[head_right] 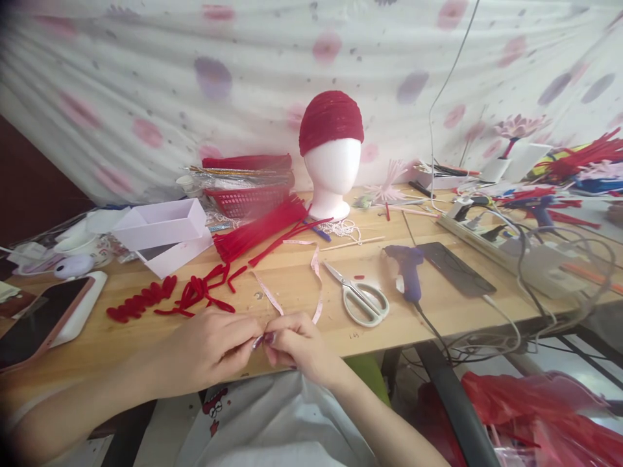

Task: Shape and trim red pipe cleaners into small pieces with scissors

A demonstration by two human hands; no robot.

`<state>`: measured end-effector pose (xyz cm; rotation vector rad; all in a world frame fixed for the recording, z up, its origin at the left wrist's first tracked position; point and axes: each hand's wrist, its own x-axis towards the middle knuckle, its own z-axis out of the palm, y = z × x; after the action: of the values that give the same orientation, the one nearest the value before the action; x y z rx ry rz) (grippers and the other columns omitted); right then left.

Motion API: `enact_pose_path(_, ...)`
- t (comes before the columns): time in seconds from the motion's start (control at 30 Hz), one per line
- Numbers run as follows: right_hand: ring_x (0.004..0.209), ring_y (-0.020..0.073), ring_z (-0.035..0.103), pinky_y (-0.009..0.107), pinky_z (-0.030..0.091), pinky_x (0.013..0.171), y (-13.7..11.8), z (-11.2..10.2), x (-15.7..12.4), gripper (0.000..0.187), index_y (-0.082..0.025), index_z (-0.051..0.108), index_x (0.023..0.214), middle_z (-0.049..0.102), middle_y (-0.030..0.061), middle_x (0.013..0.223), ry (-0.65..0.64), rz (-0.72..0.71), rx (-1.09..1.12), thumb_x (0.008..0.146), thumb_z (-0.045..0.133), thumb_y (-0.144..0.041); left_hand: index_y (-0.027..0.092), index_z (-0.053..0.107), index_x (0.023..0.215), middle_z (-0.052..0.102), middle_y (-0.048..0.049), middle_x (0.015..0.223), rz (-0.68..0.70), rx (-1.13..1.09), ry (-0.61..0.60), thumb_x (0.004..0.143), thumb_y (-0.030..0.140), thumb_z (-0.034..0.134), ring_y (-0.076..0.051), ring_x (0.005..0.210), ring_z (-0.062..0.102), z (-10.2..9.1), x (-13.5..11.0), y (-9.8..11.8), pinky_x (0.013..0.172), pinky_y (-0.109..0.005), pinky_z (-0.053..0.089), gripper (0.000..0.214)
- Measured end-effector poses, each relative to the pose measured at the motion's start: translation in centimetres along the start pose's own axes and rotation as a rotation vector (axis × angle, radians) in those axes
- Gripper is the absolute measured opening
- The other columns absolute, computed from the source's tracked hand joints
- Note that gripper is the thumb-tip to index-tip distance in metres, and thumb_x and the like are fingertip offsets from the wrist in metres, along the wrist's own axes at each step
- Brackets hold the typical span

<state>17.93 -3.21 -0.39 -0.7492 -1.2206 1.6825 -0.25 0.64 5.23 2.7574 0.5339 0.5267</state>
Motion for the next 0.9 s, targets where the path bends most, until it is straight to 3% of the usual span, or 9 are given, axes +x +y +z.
enact_pose_path(0.17,0.054,0.0135,0.034,0.032,0.039,0.068,-0.6,-0.3,-0.3,0.027,-0.022,0.039,0.056,0.037,-0.0047,0.053,-0.009,-0.423,-0.72,0.082,0.041,-0.014,0.021,0.049,0.063,0.051,0.0049,0.053,-0.47,-0.642,-0.166,0.086,0.019,0.046,-0.011,0.047,0.053,-0.1,0.5,0.2,0.047,-0.022,0.035,0.023)
enact_pose_path(0.27,0.055,0.0144,0.031,0.045,0.038,0.088,-0.9,-0.5,-0.1,0.02,-0.023,0.041,0.062,0.035,-0.0061,0.054,-0.036,-0.653,-1.153,0.077,0.044,-0.011,0.02,0.054,0.063,0.046,0.0078,0.046,-0.793,-1.13,-0.261,0.079,0.026,0.054,-0.01,0.037,0.05,0.5,1.0,-0.7,0.045,-0.023,0.043,0.017)
enact_pose_path(0.33,0.058,0.0161,0.034,0.05,0.034,0.093,-1.1,-0.8,0.0,0.017,-0.023,0.045,0.065,0.04,-0.0047,0.056,-0.046,-0.703,-1.368,0.076,0.047,-0.011,0.019,0.055,0.06,0.042,0.0094,0.045,-0.97,-1.383,-0.31,0.072,0.027,0.06,-0.007,0.032,0.041,1.0,1.4,-1.5,0.045,-0.022,0.044,0.015)
enact_pose_path(0.4,0.063,0.0174,0.037,0.051,0.032,0.095,-1.3,-1.1,0.0,0.016,-0.023,0.048,0.067,0.044,-0.0032,0.058,-0.03,-0.663,-1.408,0.078,0.048,-0.011,0.019,0.055,0.06,0.04,0.0094,0.046,-1.023,-1.452,-0.332,0.072,0.029,0.06,-0.007,0.033,0.04,1.3,1.6,-2.0,0.046,-0.023,0.045,0.016)
enact_pose_path(0.47,0.066,0.0176,0.04,0.048,0.032,0.093,-1.3,-1.4,0.1,0.016,-0.022,0.049,0.067,0.047,-0.0022,0.061,0.005,-0.541,-1.239,0.08,0.049,-0.012,0.02,0.054,0.062,0.045,0.0069,0.049,-0.873,-1.226,-0.272,0.079,0.029,0.054,-0.01,0.04,0.05,1.4,1.6,-2.0,0.052,-0.025,0.046,0.019)
enact_pose_path(0.6,0.059,0.0152,0.041,0.034,0.038,0.069,-0.5,-1.8,0.2,0.027,-0.019,0.055,0.066,0.049,-0.0008,0.062,0.019,-0.049,-0.31,0.088,0.049,-0.033,0.02,0.056,0.07,0.061,-0.001,0.065,-0.215,-0.305,-0.047,0.089,0.019,0.045,-0.017,0.06,0.059,1.4,1.0,-1.7,0.058,-0.027,0.039,0.022)
enact_pose_path(0.7,0.046,0.0098,0.034,0.028,0.033,0.053,0.2,-1.8,0.3,0.034,-0.018,0.054,0.065,0.048,-0.0025,0.059,0.006,0.13,0.046,0.083,0.053,-0.047,0.019,0.061,0.08,0.065,-0.0049,0.072,0.182,0.126,0.048,0.09,0.012,0.044,-0.018,0.06,0.057,1.5,0.5,-1.6,0.055,-0.028,0.035,0.021)
enact_pose_path(0.8,0.044,0.007,0.028,0.024,0.025,0.047,0.1,-1.5,0.3,0.03,-0.019,0.049,0.064,0.042,-0.0062,0.055,0.02,0.204,0.14,0.077,0.064,-0.041,0.019,0.062,0.081,0.065,-0.0056,0.068,0.356,0.427,0.103,0.091,0.01,0.044,-0.018,0.056,0.055,1.3,0.4,-1.5,0.052,-0.03,0.033,0.022)
enact_pose_path(0.9,0.044,0.0063,0.02,0.021,0.017,0.044,-0.4,-1.3,0.1,0.027,-0.019,0.048,0.066,0.033,-0.0098,0.049,0.035,0.282,0.201,0.08,0.064,-0.036,0.018,0.064,0.081,0.065,-0.0059,0.065,0.426,0.604,0.124,0.09,0.007,0.044,-0.019,0.055,0.056,1.0,0.6,-1.4,0.052,-0.031,0.034,0.024)
